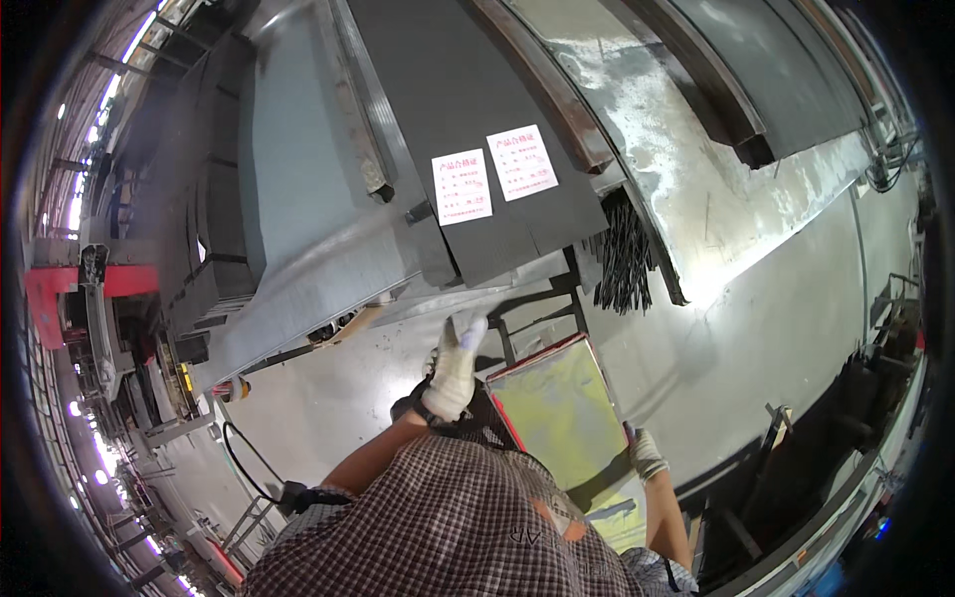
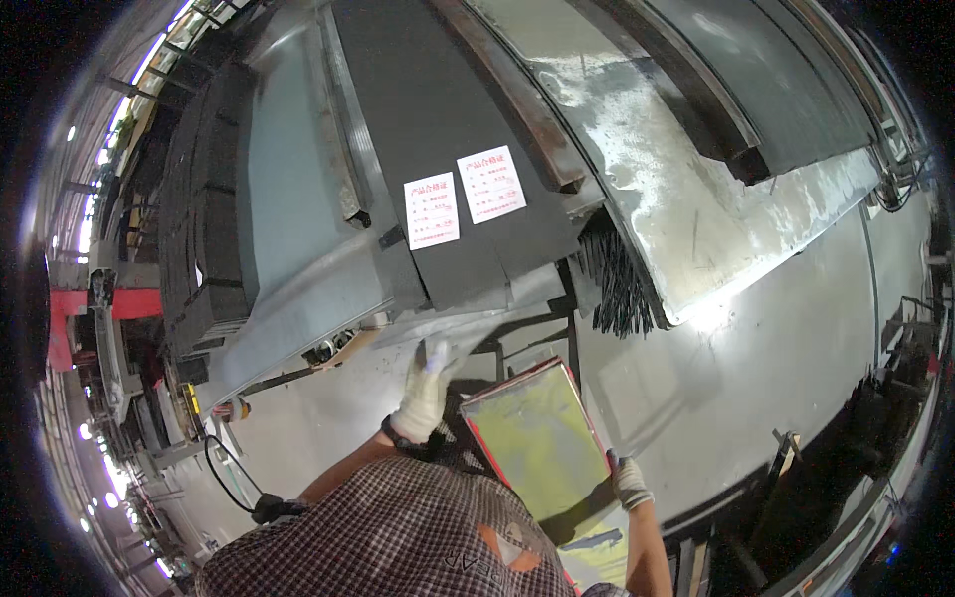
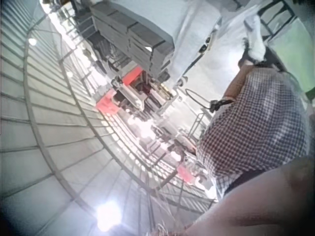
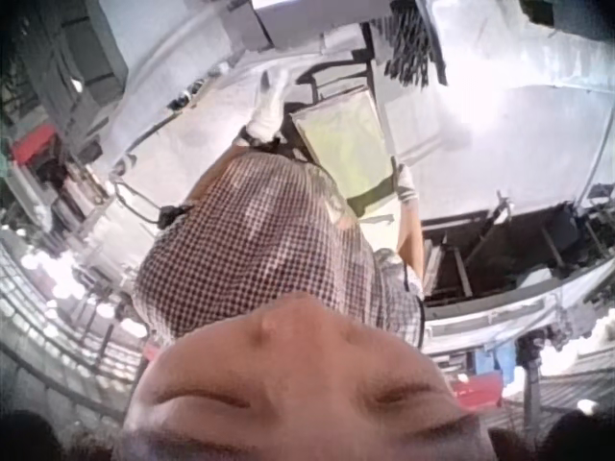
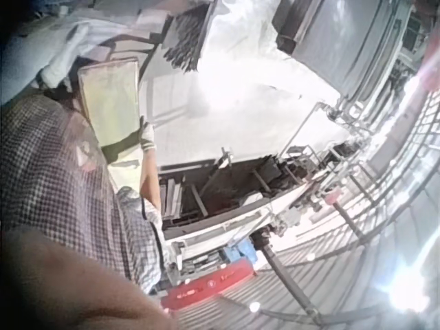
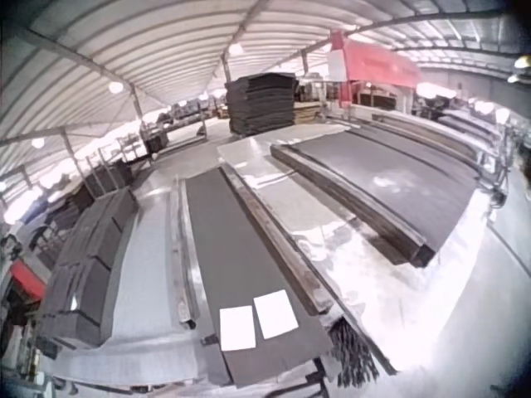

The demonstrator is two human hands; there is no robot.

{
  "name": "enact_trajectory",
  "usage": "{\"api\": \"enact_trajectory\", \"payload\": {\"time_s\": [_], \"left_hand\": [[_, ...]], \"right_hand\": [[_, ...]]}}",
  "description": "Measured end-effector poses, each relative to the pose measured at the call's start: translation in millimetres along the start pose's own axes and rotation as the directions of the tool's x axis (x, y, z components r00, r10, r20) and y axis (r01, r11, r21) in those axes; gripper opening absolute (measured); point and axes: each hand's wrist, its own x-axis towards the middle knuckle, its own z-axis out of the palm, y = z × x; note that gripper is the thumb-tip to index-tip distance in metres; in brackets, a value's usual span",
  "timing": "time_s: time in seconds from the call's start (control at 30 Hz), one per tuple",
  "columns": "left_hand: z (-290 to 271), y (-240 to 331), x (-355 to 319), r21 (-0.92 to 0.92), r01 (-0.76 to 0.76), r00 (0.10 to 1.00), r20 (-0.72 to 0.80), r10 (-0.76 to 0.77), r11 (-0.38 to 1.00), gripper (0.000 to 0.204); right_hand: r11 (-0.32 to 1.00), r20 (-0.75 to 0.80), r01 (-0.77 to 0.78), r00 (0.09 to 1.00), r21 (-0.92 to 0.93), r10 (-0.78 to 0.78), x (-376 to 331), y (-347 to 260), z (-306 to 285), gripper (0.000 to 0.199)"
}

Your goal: Applying adhesive labels and tape to manufactured foam or building blocks on a factory assembly table.

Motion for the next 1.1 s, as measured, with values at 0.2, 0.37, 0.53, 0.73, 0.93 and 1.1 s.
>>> {"api": "enact_trajectory", "payload": {"time_s": [0.2, 0.37, 0.53, 0.73, 0.93, 1.1], "left_hand": [[14.2, -24.5, 81.3, -0.639, 0.264, 0.950, 0.042, -0.310, 0.722, 0.076], [31.0, -20.6, 94.8, -0.722, 0.187, 0.910, -0.129, -0.395, 0.666, 0.072], [26.9, -11.1, 85.9, -0.711, 0.179, 0.922, -0.120, -0.368, 0.680, 0.056], [16.6, -14.2, 89.0, -0.652, 0.227, 0.892, -0.160, -0.424, 0.724, 0.059], [28.2, -17.4, 38.0, -0.530, 0.394, 0.914, 0.141, -0.380, 0.750, 0.058], [21.3, -2.0, 41.4, -0.141, 0.243, 0.967, 0.110, -0.228, 0.960, 0.063]], "right_hand": [[0.987, 0.157, 0.058, 0.987, -0.151, -0.034, 21.6, -20.7, -28.9, 0.059], [0.909, -0.249, 0.389, 0.875, -0.148, -0.415, 43.3, -182.0, -69.6, 0.021], [0.534, -0.075, 0.353, 0.879, 0.768, -0.472, 66.2, -370.7, -27.8, 0.055], [0.296, 0.032, 0.101, 0.911, 0.950, -0.412, 60.0, -438.1, 14.8, 0.047], [0.570, 0.180, 0.000, 0.949, 0.822, -0.259, 46.1, -393.9, -5.3, 0.049], [0.638, -0.124, 0.532, 0.813, 0.557, -0.569, 52.4, -367.7, -24.6, 0.059]]}}
